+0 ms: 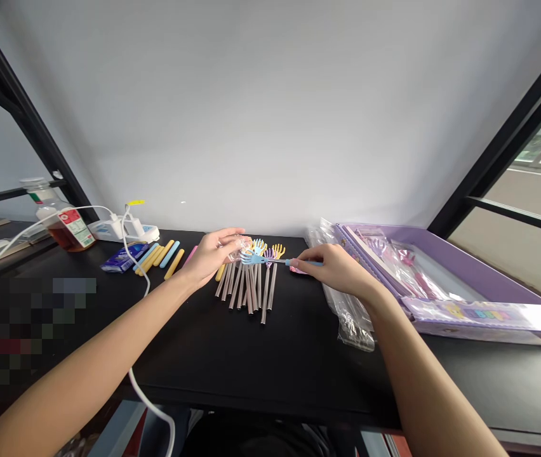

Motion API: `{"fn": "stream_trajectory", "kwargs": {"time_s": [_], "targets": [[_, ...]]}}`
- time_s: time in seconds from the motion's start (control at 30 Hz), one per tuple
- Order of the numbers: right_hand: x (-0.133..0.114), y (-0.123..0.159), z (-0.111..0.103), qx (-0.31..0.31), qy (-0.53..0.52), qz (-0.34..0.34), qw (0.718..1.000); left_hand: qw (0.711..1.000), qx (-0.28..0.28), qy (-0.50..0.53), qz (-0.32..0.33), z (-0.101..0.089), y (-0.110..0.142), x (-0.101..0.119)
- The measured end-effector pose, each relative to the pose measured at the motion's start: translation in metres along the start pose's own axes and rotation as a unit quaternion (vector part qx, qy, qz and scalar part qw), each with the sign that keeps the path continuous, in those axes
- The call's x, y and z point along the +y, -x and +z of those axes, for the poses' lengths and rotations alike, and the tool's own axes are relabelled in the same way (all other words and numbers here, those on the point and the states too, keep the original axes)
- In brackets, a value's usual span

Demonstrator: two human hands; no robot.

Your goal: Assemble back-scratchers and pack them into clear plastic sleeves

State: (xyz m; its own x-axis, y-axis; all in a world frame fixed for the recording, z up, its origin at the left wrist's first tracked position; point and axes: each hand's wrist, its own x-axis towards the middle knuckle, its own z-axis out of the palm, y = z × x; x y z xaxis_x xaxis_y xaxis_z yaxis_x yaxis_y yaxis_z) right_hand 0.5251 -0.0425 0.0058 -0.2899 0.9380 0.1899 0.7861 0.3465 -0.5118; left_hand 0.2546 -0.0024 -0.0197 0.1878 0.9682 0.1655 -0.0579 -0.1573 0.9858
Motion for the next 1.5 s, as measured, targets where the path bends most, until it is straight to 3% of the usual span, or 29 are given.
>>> {"fn": "stream_trajectory", "kwargs": {"time_s": [0.13, 0.3, 0.5, 0.63, 0.83, 1.03, 1.23, 1.5], "targets": [[0.001, -0.001, 0.002, 0.015, 0.001, -0.007, 1.000, 0.997, 0.006, 0.059, -0.038, 0.003, 0.005, 0.008], [0.000, -0.003, 0.006, 0.032, -0.018, -0.016, 0.999, 0.991, -0.025, 0.113, -0.062, 0.005, 0.007, 0.008], [-0.009, -0.004, 0.012, -0.013, -0.059, -0.001, 0.998, 0.995, -0.035, 0.098, 0.003, 0.011, 0.009, -0.002], [-0.014, -0.005, 0.018, -0.001, -0.130, 0.037, 0.991, 0.994, -0.045, 0.089, 0.033, 0.015, 0.009, -0.009], [-0.018, -0.006, 0.034, 0.020, -0.294, 0.074, 0.953, 0.986, -0.074, 0.124, 0.078, 0.016, 0.009, -0.011], [-0.028, -0.006, 0.043, 0.075, -0.416, 0.076, 0.903, 0.984, -0.083, 0.082, 0.134, 0.013, 0.011, -0.002], [-0.030, -0.005, 0.045, 0.082, -0.441, 0.064, 0.891, 0.980, -0.110, 0.061, 0.151, 0.012, 0.014, 0.004], [-0.034, -0.006, 0.051, 0.101, -0.421, 0.056, 0.899, 0.977, -0.119, -0.013, 0.178, 0.011, 0.010, -0.002]]}}
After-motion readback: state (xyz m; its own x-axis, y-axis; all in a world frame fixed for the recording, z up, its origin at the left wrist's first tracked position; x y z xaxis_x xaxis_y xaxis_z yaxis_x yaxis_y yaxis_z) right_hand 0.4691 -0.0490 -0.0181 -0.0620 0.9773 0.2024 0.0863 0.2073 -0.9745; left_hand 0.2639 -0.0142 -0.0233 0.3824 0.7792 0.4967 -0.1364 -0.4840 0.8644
